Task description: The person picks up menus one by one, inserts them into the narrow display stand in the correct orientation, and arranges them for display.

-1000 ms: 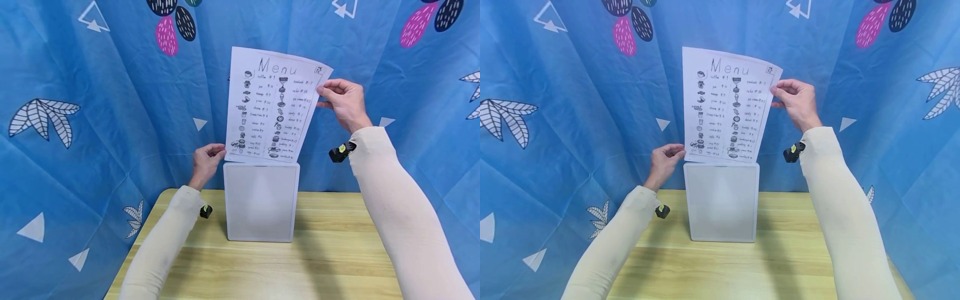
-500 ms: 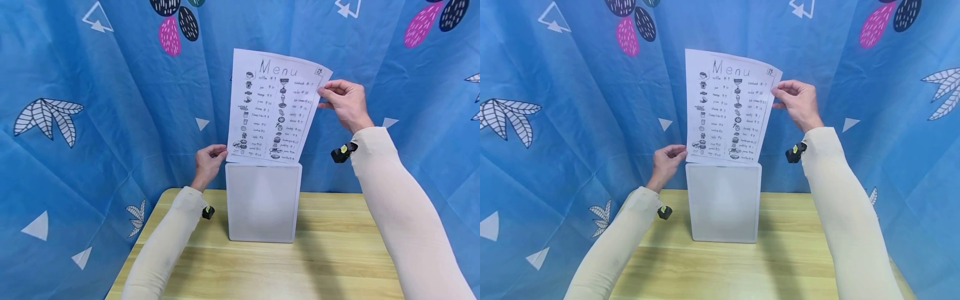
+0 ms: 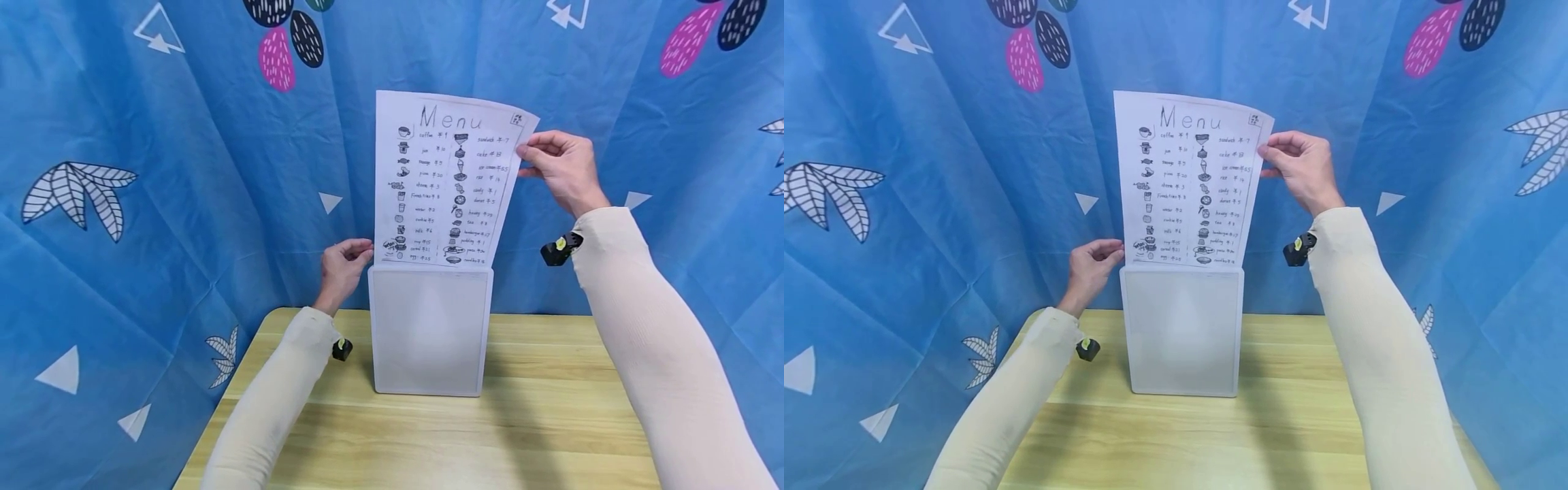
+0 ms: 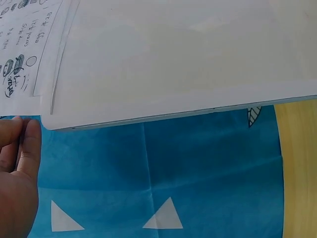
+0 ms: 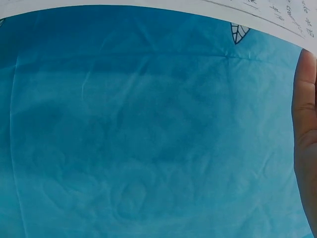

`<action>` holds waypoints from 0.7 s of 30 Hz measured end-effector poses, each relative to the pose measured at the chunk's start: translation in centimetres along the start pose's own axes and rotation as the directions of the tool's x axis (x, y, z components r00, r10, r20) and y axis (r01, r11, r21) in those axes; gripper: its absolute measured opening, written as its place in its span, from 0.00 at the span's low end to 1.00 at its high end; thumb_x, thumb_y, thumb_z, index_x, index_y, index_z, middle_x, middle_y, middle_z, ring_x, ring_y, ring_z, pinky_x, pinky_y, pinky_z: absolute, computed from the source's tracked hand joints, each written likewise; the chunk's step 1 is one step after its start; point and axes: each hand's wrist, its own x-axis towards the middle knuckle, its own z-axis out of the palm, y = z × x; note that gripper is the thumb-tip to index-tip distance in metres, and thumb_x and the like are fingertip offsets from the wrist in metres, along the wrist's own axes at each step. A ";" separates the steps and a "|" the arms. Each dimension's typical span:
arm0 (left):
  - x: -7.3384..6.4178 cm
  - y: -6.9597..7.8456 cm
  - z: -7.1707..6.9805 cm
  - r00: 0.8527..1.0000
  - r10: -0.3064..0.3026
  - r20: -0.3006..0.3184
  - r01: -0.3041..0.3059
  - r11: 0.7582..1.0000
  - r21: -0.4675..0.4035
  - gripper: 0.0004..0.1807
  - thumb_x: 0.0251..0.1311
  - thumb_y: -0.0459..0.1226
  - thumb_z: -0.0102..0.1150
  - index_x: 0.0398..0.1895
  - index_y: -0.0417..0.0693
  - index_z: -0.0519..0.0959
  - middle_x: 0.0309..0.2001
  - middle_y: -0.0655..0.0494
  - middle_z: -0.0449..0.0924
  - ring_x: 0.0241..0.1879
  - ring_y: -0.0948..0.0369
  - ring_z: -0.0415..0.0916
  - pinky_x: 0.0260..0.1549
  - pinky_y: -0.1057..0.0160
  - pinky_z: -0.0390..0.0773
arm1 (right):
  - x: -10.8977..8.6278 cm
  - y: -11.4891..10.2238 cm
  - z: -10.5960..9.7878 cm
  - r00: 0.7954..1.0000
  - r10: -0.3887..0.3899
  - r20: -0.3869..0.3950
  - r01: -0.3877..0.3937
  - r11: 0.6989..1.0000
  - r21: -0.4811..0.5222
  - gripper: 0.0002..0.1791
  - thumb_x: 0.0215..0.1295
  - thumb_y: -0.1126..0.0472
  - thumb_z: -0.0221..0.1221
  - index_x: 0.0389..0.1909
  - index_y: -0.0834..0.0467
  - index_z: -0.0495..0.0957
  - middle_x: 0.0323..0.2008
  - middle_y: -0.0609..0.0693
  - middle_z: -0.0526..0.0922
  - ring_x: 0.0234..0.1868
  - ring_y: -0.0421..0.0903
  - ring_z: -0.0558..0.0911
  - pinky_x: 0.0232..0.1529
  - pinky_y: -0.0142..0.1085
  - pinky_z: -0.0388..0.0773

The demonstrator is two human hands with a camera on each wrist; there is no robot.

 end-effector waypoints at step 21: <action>-0.3 0.1 0.1 0.998 0.053 -0.019 -0.055 0.995 -0.079 0.15 0.65 0.43 0.66 0.45 0.41 0.87 0.40 0.48 0.87 0.38 0.56 0.84 0.39 0.64 0.82 | 0.3 -0.4 0.2 1.000 0.024 0.008 -0.023 0.993 -0.117 0.14 0.61 0.63 0.68 0.46 0.64 0.84 0.41 0.51 0.85 0.40 0.45 0.85 0.37 0.30 0.83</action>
